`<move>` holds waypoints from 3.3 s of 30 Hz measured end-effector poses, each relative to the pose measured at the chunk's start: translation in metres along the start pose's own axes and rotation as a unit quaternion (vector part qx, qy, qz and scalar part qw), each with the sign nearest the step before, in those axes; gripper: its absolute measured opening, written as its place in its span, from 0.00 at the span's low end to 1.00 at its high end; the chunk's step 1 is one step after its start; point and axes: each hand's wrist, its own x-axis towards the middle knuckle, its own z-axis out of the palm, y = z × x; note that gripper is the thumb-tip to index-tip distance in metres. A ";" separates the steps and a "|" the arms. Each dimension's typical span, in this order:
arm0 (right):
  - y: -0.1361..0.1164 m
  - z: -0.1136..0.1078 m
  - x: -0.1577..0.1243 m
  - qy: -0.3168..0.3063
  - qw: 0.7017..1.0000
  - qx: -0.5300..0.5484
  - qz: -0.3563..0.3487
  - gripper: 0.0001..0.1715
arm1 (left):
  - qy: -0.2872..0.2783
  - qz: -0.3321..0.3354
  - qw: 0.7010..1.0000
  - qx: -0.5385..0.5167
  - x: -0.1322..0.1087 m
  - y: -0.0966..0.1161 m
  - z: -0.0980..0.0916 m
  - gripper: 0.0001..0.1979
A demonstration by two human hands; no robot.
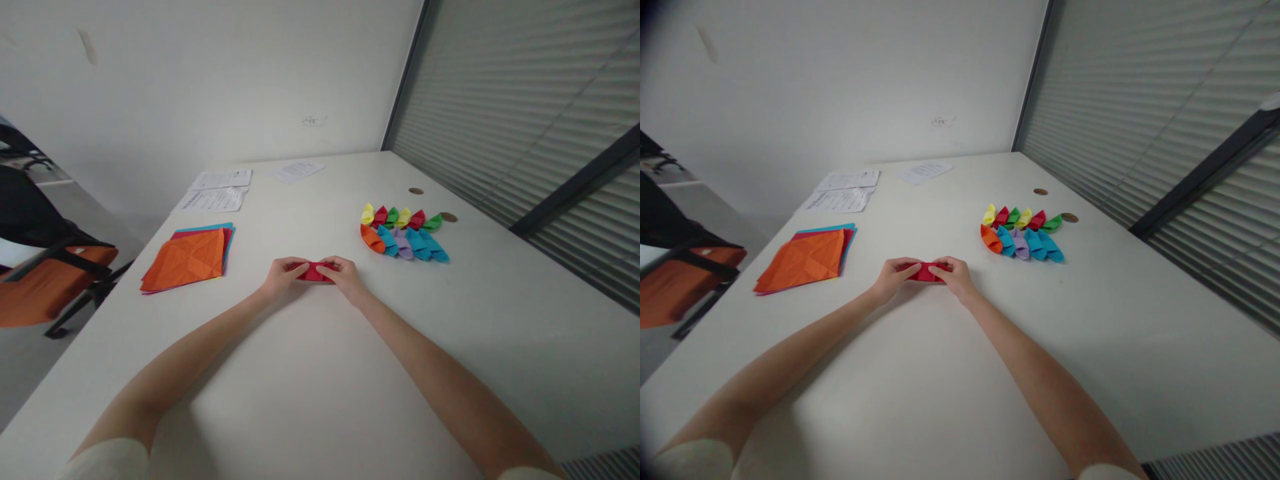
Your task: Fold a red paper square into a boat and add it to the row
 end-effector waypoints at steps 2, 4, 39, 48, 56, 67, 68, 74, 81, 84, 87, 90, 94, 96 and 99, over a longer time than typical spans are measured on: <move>0.000 0.000 0.000 0.000 1.000 0.005 0.002 0.20 | 0.008 -0.002 1.000 -0.007 0.001 -0.001 0.000 0.15; 0.001 0.001 0.001 0.001 1.000 0.006 -0.002 0.20 | 0.014 0.000 1.000 -0.004 0.001 -0.002 -0.001 0.15; 0.005 0.008 -0.004 -0.032 0.999 -0.015 -0.041 0.28 | -0.028 0.025 0.999 -0.016 -0.006 -0.003 0.006 0.24; 0.004 0.002 -0.005 0.026 0.980 -0.099 -0.173 0.19 | -0.012 -0.005 0.999 -0.041 0.000 -0.006 0.003 0.23; 0.006 0.000 -0.005 0.049 0.963 -0.172 -0.203 0.19 | -0.103 -0.025 0.994 -0.005 -0.007 -0.002 0.005 0.31; 0.004 0.005 -0.005 0.050 0.960 -0.176 -0.210 0.18 | -0.119 -0.021 0.991 0.050 -0.014 0.003 0.012 0.32; 0.003 0.006 -0.005 0.050 0.960 -0.177 -0.213 0.17 | -0.121 -0.017 0.991 0.057 -0.014 0.004 0.012 0.32; 0.004 0.008 -0.004 0.048 0.959 -0.179 -0.215 0.16 | -0.139 -0.007 0.985 0.098 -0.015 0.000 0.012 0.31; 0.002 0.008 -0.004 0.061 0.964 -0.180 -0.187 0.15 | -0.152 0.006 0.980 0.129 -0.014 -0.005 0.011 0.34; 0.001 0.008 -0.004 0.064 0.963 -0.181 -0.190 0.13 | -0.157 0.010 0.975 0.156 -0.013 -0.005 0.010 0.36; 0.002 0.007 -0.004 0.062 0.962 -0.185 -0.193 0.12 | -0.153 0.013 0.974 0.168 -0.013 -0.004 0.009 0.36; 0.003 0.005 -0.002 0.051 0.962 -0.188 -0.191 0.12 | -0.159 -0.002 0.980 0.122 -0.011 -0.003 0.007 0.38; 0.005 -0.001 0.001 0.080 0.960 -0.183 -0.196 0.16 | -0.111 -0.056 0.992 -0.003 -0.009 0.000 0.007 0.33; 0.007 -0.004 0.002 0.091 0.959 -0.182 -0.198 0.19 | -0.082 -0.079 0.992 -0.052 -0.007 0.000 0.007 0.28; 0.010 -0.005 0.004 0.093 0.959 -0.173 -0.203 0.21 | -0.071 -0.100 0.987 -0.101 -0.004 -0.003 0.006 0.26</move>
